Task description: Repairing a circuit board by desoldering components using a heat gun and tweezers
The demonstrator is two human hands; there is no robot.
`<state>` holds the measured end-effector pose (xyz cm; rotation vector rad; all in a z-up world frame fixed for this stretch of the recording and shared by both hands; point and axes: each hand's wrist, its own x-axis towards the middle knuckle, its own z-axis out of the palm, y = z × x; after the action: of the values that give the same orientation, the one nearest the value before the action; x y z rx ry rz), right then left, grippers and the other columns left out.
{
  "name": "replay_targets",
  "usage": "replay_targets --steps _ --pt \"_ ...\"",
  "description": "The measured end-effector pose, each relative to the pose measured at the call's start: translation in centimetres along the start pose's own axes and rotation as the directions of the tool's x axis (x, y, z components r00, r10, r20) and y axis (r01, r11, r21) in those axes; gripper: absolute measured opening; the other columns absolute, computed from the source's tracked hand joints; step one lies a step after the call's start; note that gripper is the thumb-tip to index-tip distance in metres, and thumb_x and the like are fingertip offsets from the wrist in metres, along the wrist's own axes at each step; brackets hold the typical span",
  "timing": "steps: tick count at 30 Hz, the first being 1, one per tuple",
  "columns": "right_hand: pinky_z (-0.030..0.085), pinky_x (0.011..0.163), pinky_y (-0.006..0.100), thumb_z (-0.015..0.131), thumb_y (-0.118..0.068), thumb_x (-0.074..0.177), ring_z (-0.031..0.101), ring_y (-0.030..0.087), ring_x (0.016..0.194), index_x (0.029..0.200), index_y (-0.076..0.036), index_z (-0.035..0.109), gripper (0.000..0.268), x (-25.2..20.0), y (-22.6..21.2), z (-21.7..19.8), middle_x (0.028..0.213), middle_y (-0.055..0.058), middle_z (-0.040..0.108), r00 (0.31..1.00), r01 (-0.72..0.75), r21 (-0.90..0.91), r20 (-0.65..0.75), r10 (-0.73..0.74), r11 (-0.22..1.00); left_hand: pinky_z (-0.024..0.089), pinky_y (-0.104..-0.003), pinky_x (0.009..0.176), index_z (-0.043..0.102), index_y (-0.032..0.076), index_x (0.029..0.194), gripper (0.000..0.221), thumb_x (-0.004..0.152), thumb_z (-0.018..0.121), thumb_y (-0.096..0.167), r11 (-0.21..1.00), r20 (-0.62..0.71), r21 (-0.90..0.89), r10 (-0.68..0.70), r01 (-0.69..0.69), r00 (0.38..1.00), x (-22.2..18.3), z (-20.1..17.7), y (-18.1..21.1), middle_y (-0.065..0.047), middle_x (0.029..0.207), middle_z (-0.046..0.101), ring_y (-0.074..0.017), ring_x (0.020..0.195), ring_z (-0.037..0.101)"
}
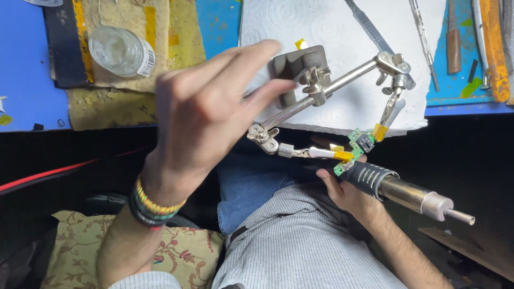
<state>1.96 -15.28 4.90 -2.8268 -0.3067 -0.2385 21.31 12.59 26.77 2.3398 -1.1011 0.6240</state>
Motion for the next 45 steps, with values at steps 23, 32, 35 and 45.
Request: replay_targets --steps 23,32,35,45 --pt "0.059 0.063 0.041 0.071 -0.012 0.093 0.076 0.035 0.073 0.083 -0.005 0.076 0.014 3.1 -2.5 1.1 0.064 0.014 0.069 0.99 -0.134 0.442 0.088 0.106 0.887 0.066 -0.043 0.074 0.079 0.007 0.112 0.042 0.072 0.088 0.002 0.575 0.011 -0.645 -0.651 0.503 0.759 -14.7 17.6 11.7 -0.013 0.093 0.074 -0.0353 0.088 0.078" --pt "0.059 0.099 0.05 0.088 -0.012 0.082 0.07 0.027 0.119 0.135 0.001 0.05 0.066 -1.0 -8.1 1.1 0.123 0.019 0.071 0.938 -0.331 0.825 0.236 0.253 0.459 0.064 -0.049 0.079 0.073 0.002 0.121 0.038 0.084 0.081 0.002 0.487 -0.006 -0.694 -0.74 0.53 0.672 -12.6 15.2 12.5 -0.019 0.105 0.07 -0.0464 0.103 0.074" --pt "0.058 0.094 0.047 0.08 -0.012 0.086 0.068 0.025 0.111 0.126 -0.001 0.052 0.05 -2.3 -7.6 1.8 0.116 0.016 0.07 0.937 -0.348 0.783 0.265 0.229 0.516 0.064 -0.048 0.077 0.074 0.004 0.114 0.034 0.081 0.083 0.002 0.56 -0.026 -0.642 -0.699 0.524 0.714 -11.1 14.0 13.2 -0.017 0.103 0.07 -0.0438 0.098 0.075" --pt "0.054 0.074 0.034 0.047 -0.011 0.102 0.059 0.016 0.074 0.085 -0.012 0.062 0.022 -5.9 -1.3 1.4 0.08 0.002 0.063 0.899 -0.383 0.529 0.402 0.174 0.757 0.053 -0.052 0.102 0.069 0.004 0.131 0.041 0.09 0.07 0.005 0.771 0.045 -0.491 -0.444 0.407 0.895 -11.6 11.8 11.4 -0.012 0.116 0.074 -0.043 0.111 0.062"
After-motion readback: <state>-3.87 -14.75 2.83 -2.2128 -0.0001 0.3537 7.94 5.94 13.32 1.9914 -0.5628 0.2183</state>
